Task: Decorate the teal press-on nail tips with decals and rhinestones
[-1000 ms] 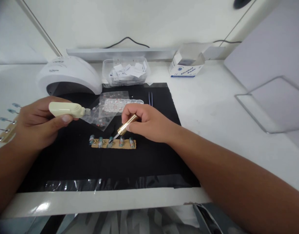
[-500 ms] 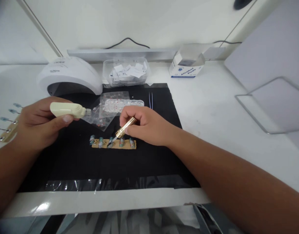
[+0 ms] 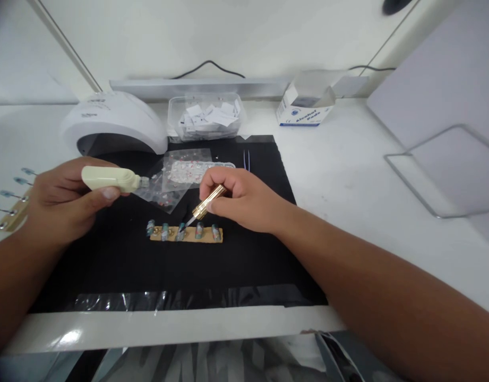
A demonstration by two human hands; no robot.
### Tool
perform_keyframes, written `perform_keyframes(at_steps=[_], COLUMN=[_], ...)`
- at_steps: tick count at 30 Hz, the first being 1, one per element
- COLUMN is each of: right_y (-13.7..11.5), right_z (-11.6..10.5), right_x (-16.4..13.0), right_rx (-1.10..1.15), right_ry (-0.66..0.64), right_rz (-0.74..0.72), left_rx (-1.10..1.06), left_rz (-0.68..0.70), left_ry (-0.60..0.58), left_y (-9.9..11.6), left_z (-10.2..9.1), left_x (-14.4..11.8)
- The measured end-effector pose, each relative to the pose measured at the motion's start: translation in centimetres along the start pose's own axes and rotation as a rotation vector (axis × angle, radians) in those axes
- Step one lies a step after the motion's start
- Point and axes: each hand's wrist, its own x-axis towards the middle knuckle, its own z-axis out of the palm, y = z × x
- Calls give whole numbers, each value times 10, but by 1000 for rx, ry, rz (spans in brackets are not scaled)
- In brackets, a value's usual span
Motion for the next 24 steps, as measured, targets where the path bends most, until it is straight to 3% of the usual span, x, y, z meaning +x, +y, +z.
perform_keyframes(at_steps=[13,19,24], right_y=[-2,-1,3], right_z=[0,-2,4], right_x=[-1,3,8], right_rx=[-17,59,266], right_ry=[-33,86,383], right_rz=[31,29,19], left_rx=[0,-14,38], left_rz=[-6,-2,6], left_ry=[5,-21,-25], left_y=[1,1,1], left_z=[0,-1,-3], left_x=[-1,0,1])
